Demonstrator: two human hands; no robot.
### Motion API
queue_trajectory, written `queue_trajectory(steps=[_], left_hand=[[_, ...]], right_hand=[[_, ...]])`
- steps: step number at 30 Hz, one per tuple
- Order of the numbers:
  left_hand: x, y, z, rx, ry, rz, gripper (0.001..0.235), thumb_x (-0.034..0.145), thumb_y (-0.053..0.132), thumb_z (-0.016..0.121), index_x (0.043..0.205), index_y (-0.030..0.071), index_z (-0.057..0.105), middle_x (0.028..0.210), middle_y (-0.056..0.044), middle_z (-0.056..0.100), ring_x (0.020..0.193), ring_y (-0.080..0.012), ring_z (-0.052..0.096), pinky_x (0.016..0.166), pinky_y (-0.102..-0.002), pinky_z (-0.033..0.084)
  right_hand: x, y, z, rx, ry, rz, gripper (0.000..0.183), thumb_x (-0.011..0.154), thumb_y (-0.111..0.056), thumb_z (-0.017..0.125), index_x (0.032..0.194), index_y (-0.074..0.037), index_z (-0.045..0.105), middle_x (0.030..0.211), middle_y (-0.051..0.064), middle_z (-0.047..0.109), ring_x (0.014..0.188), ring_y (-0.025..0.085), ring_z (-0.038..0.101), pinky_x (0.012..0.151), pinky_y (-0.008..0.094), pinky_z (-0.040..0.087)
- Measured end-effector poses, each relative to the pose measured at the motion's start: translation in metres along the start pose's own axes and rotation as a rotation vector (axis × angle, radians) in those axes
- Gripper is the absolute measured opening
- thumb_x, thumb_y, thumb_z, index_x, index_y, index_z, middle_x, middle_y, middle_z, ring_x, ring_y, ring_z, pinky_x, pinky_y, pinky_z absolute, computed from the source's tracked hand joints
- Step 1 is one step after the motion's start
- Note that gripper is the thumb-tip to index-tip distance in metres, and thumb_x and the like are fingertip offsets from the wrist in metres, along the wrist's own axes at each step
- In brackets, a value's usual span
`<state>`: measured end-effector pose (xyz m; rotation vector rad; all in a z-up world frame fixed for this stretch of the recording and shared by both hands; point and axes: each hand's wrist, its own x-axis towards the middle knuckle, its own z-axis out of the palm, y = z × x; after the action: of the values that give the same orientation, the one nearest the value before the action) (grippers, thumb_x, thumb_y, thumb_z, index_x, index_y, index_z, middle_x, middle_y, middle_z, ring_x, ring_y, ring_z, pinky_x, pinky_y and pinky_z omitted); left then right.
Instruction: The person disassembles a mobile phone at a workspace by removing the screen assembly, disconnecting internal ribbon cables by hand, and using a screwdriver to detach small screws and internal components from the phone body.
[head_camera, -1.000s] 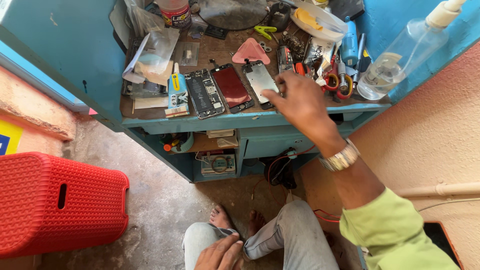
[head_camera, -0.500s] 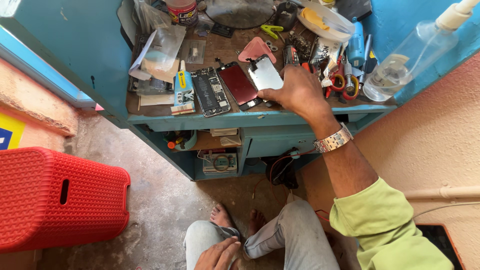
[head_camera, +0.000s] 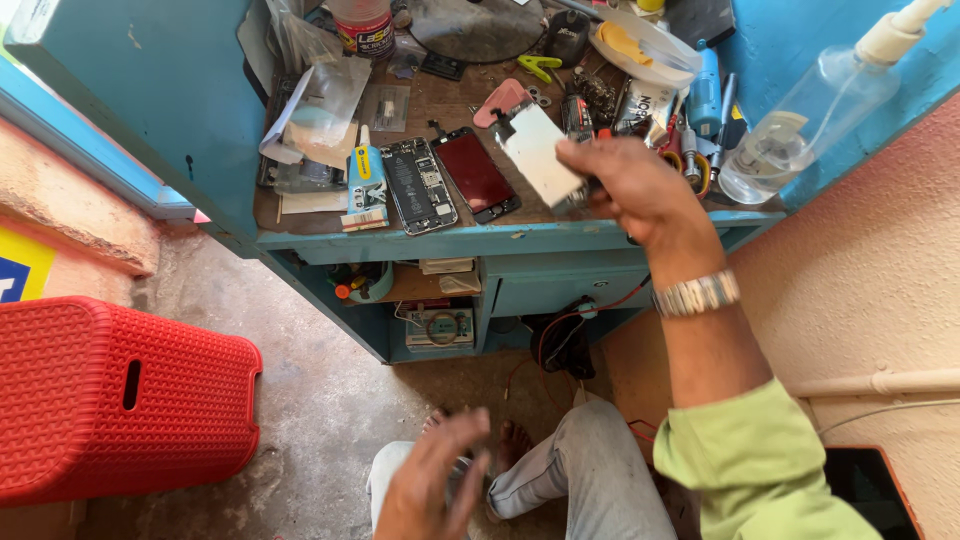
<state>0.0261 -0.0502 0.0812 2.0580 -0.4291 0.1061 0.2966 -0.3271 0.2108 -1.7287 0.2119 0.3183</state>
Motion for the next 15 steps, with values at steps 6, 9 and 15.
queue_trajectory(steps=[6, 9, 15], left_hand=[[0.085, 0.060, -0.045, 0.087, 0.164, 0.237, 0.081, 0.081, 0.018, 0.085, 0.147, 0.006, 0.041, 0.158, -0.018, 0.041, 0.145, -0.0398, 0.044, 0.117, -0.050, 0.041], [0.093, 0.065, -0.059, 0.213, 0.042, 0.351, 0.103, 0.071, 0.026, 0.093, 0.152, 0.008, 0.034, 0.161, -0.019, 0.033, 0.149, -0.0410, 0.034, 0.121, -0.051, 0.032], [0.065, 0.037, -0.060, -0.411, -0.160, 0.132, 0.120, 0.071, 0.028, 0.095, 0.162, 0.009, 0.020, 0.169, -0.017, 0.031, 0.156, -0.0365, 0.033, 0.128, -0.046, 0.032]], right_hand=[[-0.102, 0.042, 0.022, 0.090, -0.199, 0.108, 0.032, 0.093, -0.037, 0.069, 0.095, -0.005, 0.073, 0.078, -0.002, 0.066, 0.062, 0.007, 0.056, 0.051, 0.021, 0.041], [-0.136, 0.068, 0.034, 0.176, -0.345, 0.234, 0.026, 0.095, -0.030, 0.069, 0.098, -0.004, 0.073, 0.079, -0.005, 0.065, 0.065, 0.003, 0.052, 0.054, 0.020, 0.038], [-0.184, 0.105, 0.044, 0.239, -0.416, 0.228, 0.023, 0.096, -0.022, 0.069, 0.101, -0.001, 0.072, 0.083, -0.002, 0.068, 0.073, 0.005, 0.059, 0.065, 0.022, 0.048]])
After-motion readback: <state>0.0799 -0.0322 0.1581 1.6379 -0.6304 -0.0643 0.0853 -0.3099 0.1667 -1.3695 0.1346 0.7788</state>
